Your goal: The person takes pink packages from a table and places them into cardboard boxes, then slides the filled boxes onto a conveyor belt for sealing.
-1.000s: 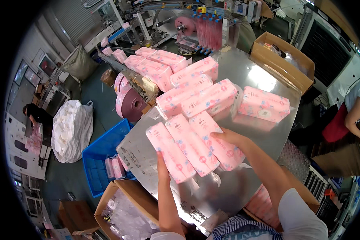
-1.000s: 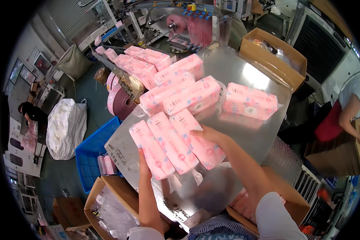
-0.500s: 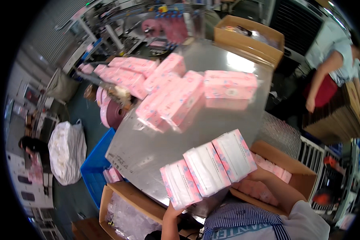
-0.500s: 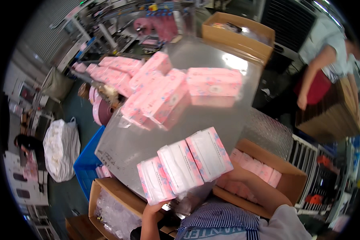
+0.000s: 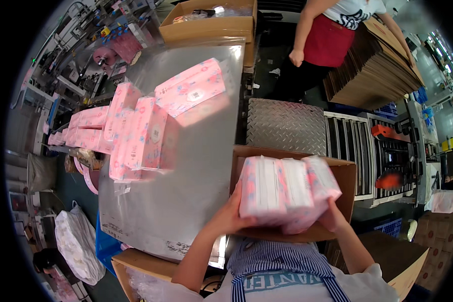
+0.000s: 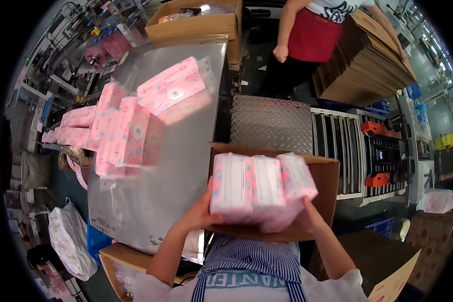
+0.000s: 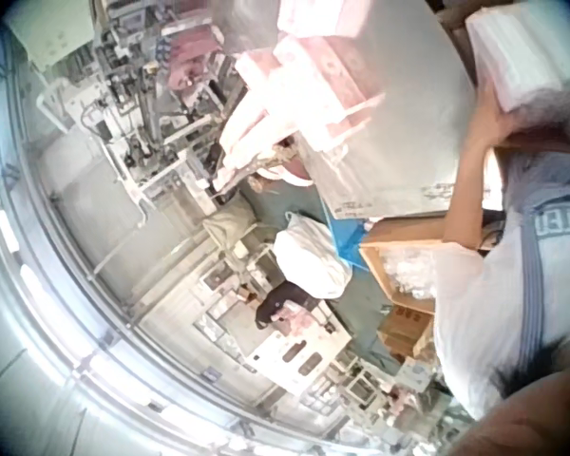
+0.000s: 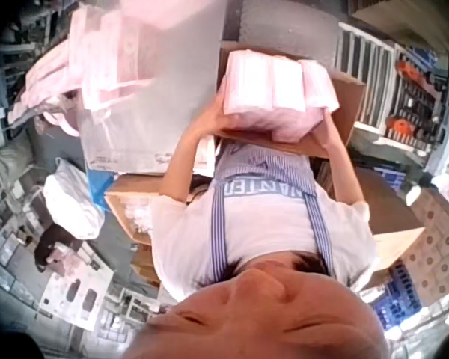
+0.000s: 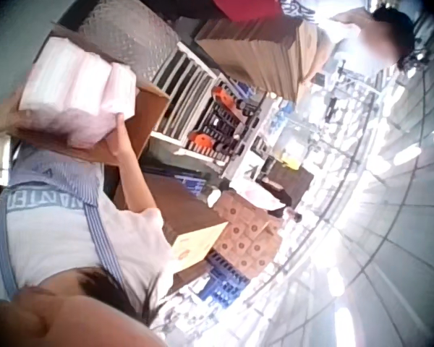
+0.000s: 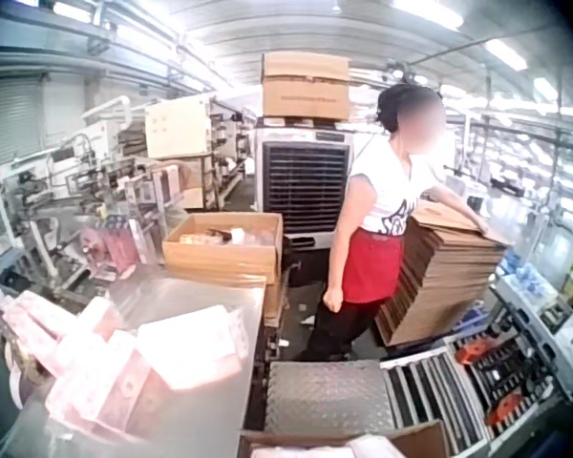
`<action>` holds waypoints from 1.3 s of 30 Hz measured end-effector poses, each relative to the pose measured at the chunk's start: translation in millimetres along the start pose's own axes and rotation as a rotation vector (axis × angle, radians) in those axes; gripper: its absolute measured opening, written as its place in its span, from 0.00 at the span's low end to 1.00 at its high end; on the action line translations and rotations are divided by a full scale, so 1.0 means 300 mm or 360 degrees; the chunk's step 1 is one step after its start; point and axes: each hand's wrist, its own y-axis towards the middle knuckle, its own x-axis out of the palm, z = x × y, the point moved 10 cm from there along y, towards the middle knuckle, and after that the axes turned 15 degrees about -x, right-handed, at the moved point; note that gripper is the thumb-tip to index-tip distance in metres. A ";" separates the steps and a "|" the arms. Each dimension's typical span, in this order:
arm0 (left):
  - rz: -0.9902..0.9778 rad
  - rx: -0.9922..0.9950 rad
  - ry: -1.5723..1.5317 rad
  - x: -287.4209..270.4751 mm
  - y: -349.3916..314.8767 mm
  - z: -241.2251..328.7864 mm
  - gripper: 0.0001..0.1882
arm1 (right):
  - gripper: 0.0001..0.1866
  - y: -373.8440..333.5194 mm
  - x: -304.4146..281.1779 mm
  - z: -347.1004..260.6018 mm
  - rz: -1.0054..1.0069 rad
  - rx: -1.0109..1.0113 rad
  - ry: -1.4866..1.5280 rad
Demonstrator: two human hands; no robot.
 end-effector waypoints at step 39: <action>0.0658 -0.0710 -0.1100 -0.758 -0.126 -0.539 0.47 | 0.41 0.826 0.973 0.389 -0.0615 -0.0157 -0.0902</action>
